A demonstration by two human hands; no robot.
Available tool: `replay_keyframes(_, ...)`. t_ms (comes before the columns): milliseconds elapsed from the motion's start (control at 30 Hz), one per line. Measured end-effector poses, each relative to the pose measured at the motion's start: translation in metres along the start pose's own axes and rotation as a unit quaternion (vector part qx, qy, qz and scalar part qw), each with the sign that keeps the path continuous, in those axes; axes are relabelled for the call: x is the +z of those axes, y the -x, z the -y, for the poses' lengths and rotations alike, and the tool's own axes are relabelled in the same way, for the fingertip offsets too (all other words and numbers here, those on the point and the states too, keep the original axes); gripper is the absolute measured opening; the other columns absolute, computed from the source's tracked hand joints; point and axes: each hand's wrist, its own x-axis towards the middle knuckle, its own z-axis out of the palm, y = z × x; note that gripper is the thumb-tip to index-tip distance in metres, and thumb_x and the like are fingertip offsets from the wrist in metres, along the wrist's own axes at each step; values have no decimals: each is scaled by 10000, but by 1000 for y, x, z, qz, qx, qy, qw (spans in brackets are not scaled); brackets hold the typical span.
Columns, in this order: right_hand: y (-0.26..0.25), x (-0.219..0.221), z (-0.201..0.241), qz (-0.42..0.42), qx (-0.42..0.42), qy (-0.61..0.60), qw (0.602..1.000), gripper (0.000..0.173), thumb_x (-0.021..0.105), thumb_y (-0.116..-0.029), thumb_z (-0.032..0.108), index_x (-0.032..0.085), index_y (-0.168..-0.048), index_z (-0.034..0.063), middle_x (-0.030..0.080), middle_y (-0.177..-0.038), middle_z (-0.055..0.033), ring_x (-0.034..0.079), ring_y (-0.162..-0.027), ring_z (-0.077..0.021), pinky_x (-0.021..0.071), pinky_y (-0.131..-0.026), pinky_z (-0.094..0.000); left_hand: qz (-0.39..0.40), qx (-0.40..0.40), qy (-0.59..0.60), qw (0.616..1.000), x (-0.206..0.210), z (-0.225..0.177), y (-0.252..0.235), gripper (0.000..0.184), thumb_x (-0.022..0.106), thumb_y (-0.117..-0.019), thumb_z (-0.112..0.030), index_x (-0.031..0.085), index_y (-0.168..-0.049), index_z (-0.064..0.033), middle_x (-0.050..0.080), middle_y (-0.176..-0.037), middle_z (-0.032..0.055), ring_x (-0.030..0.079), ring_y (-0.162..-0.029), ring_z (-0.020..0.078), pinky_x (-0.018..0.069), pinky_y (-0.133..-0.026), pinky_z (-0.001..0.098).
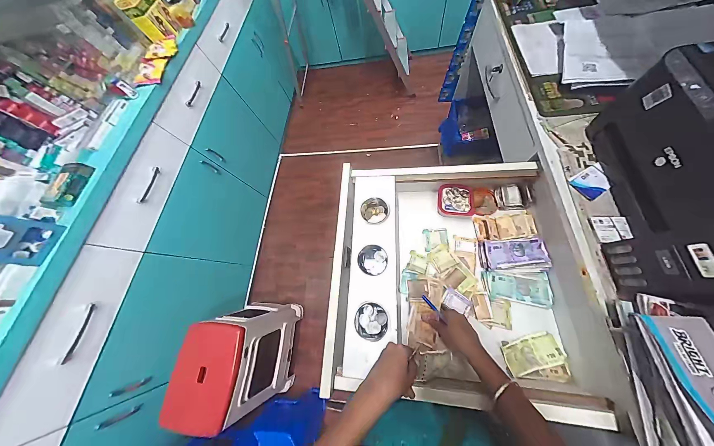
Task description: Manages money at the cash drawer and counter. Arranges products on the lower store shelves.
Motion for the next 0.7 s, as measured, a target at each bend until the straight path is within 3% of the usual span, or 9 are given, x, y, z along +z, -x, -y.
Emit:
replay_keyframes(133,32,-36,-11,-27,-44,0,999,390,529,-1074,270,677,-1083,-91,669,-1028,-291,647,-999,-426,471,-908,-589,5,8,16,1000,1,-5,-5,316,434,-1079,-131,628,-1189,93,706,-1033,260,743,-850,330,595,-846,491)
replay_keyframes(267,61,-68,-20,-117,-24,-22,993,410,625,-1027,188,569,-1348,-62,684,-1090,-293,669,-1018,-450,492,-932,-609,12,17,2,1000,1,-27,-17,368,464,-1079,-184,581,-1278,103,657,-1154,305,701,-1008,401,545,-932,548)
replay_keyframes(333,69,-81,-29,-163,-10,-28,986,357,648,-1015,195,616,-1250,-72,686,-1002,-288,675,-931,-448,505,-858,-623,-14,59,-1,998,-1,-35,-16,537,552,-1058,-289,477,-1430,91,635,-1234,316,659,-1121,421,496,-1014,551)
replay_keyframes(400,75,-92,-34,-194,-25,-42,980,285,655,-1012,190,656,-1056,-91,649,-864,-259,633,-822,-406,475,-774,-607,-54,115,8,992,-4,-37,-12,712,622,-1016,-377,383,-1511,76,614,-1286,319,640,-1163,429,478,-1043,553)
replay_keyframes(500,81,-96,-28,-134,-165,-134,968,150,693,-953,138,680,-923,-8,569,-687,-16,496,-603,-95,430,-591,-313,-121,181,107,970,-13,-37,-4,766,637,-1003,-383,344,-1536,82,602,-1353,292,631,-1224,375,470,-1086,504)
replay_keyframes(533,80,-94,-18,-66,-203,-166,963,122,700,-942,151,691,-907,34,563,-669,49,471,-567,-20,409,-554,-228,-141,196,172,955,-16,-36,-2,682,642,-1004,-318,402,-1509,72,619,-1349,263,643,-1225,329,488,-1083,470)
replay_keyframes(600,72,-93,10,56,-239,-180,952,122,691,-939,184,700,-869,85,548,-634,104,436,-516,30,362,-500,-175,-194,220,311,904,-21,-32,-3,352,606,-1013,-143,599,-1276,91,724,-1100,181,721,-1006,198,572,-951,381)
replay_keyframes(633,63,-100,24,61,-242,-164,954,148,669,-956,181,701,-863,71,578,-657,85,466,-540,20,389,-520,-190,-211,222,360,881,-26,-29,-3,257,567,-1025,-104,638,-1181,88,736,-994,128,719,-918,136,581,-897,339)
replay_keyframes(700,32,-130,46,-57,-218,-119,967,214,613,-1011,160,704,-960,-27,675,-802,-59,589,-694,-101,502,-675,-320,-237,220,415,850,-39,-20,4,207,534,-1032,-75,652,-1112,75,742,-897,59,718,-842,79,594,-846,296)
